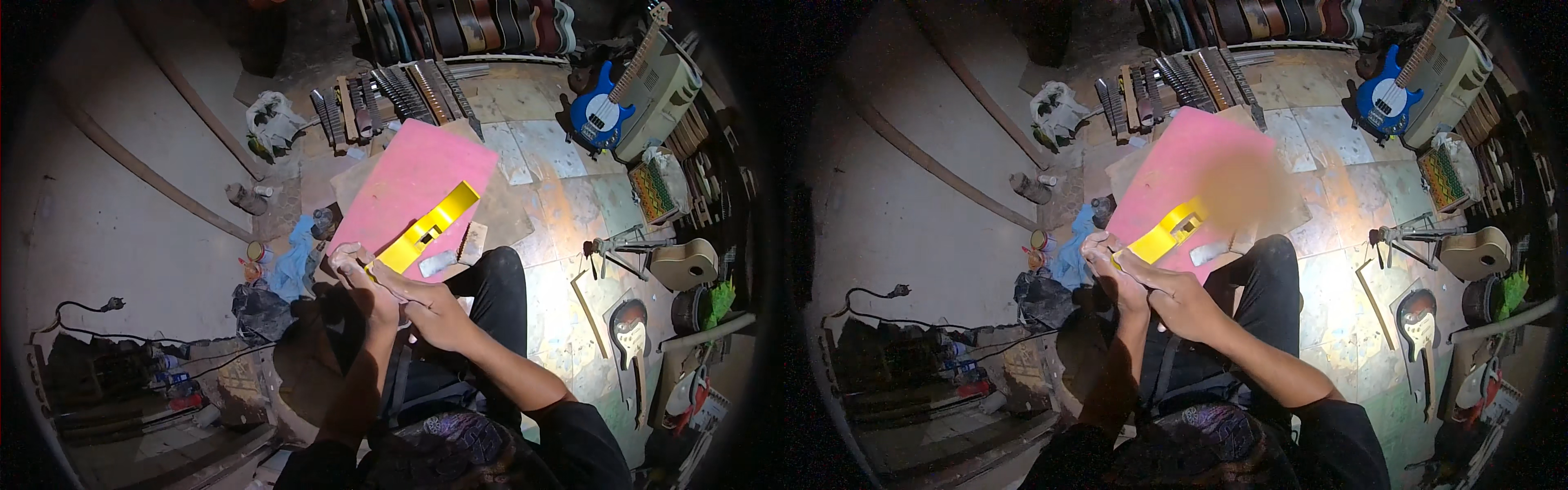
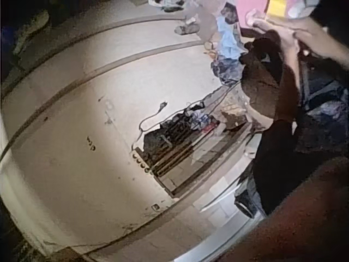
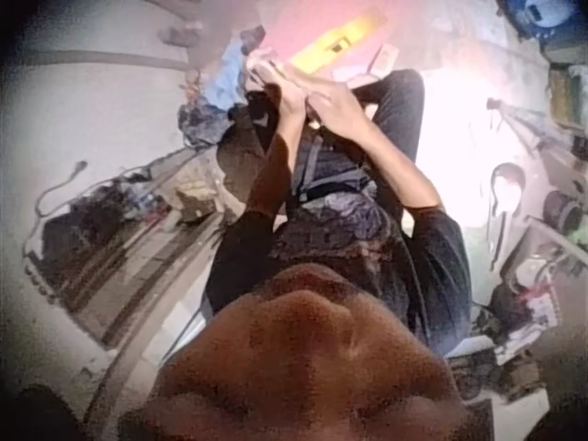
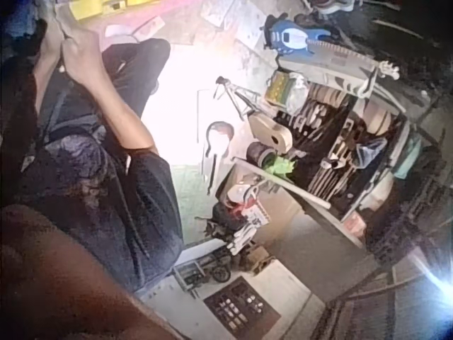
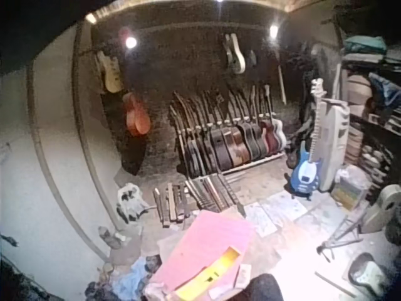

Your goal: The person sands the curved edges of a yellow guitar body with a piece of sandpaper, turning the body over and working on different sections of the sides.

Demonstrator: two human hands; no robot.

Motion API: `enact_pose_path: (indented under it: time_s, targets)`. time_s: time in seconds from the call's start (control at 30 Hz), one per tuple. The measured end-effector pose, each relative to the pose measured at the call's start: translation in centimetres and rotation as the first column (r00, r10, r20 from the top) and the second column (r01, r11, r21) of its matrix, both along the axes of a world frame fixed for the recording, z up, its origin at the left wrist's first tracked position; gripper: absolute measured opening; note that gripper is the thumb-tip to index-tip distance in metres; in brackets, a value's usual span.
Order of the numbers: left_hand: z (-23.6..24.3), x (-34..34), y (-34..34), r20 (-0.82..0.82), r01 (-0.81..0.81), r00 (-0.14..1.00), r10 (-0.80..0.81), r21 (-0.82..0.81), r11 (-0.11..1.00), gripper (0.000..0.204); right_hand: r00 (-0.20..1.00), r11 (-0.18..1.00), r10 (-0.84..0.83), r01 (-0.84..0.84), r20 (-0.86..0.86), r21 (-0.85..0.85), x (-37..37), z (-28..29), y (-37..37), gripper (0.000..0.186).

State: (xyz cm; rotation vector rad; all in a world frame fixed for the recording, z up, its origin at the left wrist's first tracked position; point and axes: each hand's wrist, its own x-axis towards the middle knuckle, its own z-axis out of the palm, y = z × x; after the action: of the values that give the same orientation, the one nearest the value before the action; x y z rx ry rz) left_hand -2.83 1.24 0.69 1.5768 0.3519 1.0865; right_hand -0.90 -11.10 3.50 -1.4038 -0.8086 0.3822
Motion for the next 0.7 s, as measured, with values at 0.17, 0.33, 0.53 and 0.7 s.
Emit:
enact_pose_path:
  time_s: [0.17, 0.33, 0.53, 0.7]
  targets:
    - [0.9, 0.3, -0.1, -0.021, 0.089, 0.996, -0.086, 0.194, 0.977, 0.019, 0.877, 0.812, -0.149, 0.372, 0.456, -0.449, 3.8, -3.4, -0.6, 0.055]
    - [0.0, 0.3, -0.5, 0.057, 0.180, 0.982, -0.181, 0.034, 0.983, 0.015, 0.709, 0.686, -0.247, 0.609, 0.660, -0.398, 7.6, -5.5, -1.4, 0.067]
    - [0.3, 0.4, -1.3, 0.031, 0.267, 0.962, -0.271, 0.101, 0.958, 0.014, 0.737, 0.706, -0.115, 0.533, 0.667, -0.467, 6.0, -2.8, -0.7, 0.070]
    - [-0.1, 0.1, 0.2, 0.030, 0.228, 0.972, -0.231, 0.079, 0.970, 0.014, 0.773, 0.719, 0.067, 0.401, 0.630, -0.568, 4.0, -2.5, -1.6, 0.071]
